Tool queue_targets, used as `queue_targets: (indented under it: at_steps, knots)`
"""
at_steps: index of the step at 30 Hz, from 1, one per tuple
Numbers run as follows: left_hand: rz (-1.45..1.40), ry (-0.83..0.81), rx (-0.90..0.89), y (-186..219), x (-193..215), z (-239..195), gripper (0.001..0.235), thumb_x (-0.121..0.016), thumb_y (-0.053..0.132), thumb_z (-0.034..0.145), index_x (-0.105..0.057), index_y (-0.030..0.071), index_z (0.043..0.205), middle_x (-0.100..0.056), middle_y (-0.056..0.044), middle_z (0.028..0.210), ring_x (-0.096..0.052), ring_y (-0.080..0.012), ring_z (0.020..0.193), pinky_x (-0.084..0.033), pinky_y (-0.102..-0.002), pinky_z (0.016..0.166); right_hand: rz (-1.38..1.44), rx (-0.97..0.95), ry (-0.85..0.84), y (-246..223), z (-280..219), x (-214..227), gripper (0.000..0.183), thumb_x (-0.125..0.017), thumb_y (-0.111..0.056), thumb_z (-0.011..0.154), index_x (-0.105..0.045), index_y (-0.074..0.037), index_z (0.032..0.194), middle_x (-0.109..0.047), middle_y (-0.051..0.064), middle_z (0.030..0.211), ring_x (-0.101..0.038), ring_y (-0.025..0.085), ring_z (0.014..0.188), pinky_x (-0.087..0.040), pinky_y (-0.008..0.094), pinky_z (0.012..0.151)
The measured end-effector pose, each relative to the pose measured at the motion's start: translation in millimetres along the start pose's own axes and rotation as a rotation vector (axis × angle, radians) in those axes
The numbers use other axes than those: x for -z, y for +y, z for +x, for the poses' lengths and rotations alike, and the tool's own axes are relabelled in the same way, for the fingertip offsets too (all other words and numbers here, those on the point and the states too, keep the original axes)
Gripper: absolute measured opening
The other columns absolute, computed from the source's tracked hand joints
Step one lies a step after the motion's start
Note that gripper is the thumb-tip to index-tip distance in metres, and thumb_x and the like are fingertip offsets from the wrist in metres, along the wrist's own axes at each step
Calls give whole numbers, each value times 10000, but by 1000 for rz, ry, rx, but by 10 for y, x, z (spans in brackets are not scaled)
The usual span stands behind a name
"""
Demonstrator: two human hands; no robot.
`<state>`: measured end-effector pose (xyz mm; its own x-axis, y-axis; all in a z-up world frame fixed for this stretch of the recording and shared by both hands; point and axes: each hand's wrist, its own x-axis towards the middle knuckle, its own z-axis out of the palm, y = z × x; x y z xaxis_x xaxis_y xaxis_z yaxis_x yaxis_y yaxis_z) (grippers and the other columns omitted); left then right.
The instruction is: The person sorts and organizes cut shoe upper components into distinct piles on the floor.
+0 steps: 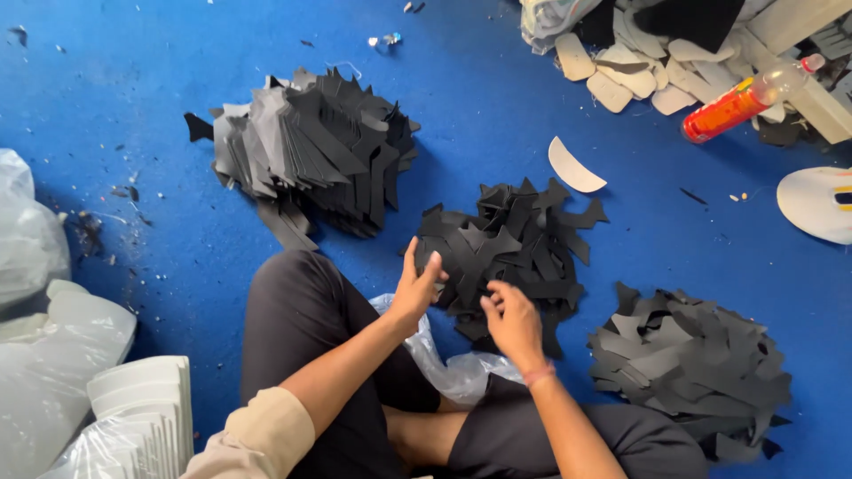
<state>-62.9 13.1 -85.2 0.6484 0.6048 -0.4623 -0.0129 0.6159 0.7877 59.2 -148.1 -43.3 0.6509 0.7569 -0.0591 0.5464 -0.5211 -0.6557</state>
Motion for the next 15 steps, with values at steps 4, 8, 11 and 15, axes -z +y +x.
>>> queue_targets:
  at_steps: [4,8,11,15]
  knots:
    - [-59,-94,12,-81,62,56,598,-406,531,1056,-414,198,1553,-628,-31,819,-487,-78,620,-395,-225,551,-108,-207,91,27,269,-129,443,-799,-399,870,-688,-84,1161,-767,97,862,-744,273,790,-567,405,721]
    - [-32,-99,68,-54,88,70,558,-442,510,1033,-494,154,1460,-615,-48,767,-481,-135,559,-366,-269,494,-252,-116,292,-150,355,-354,635,-901,-469,667,-687,-29,1071,-724,124,851,-707,348,775,-549,469,647]
    - [-209,-103,79,-69,135,96,547,-422,430,967,-460,229,1475,-659,-27,805,-512,-121,594,-418,-275,530,-249,-282,196,142,326,-430,630,-864,-409,715,-637,-62,1190,-738,62,781,-709,337,757,-540,489,663]
    - [-253,-29,94,167,57,-28,514,-482,455,1021,-477,233,1484,-542,28,750,-458,-92,618,-353,-258,553,-134,-257,213,574,350,-330,314,-788,-388,895,-753,-153,1099,-757,31,803,-755,250,787,-593,424,742]
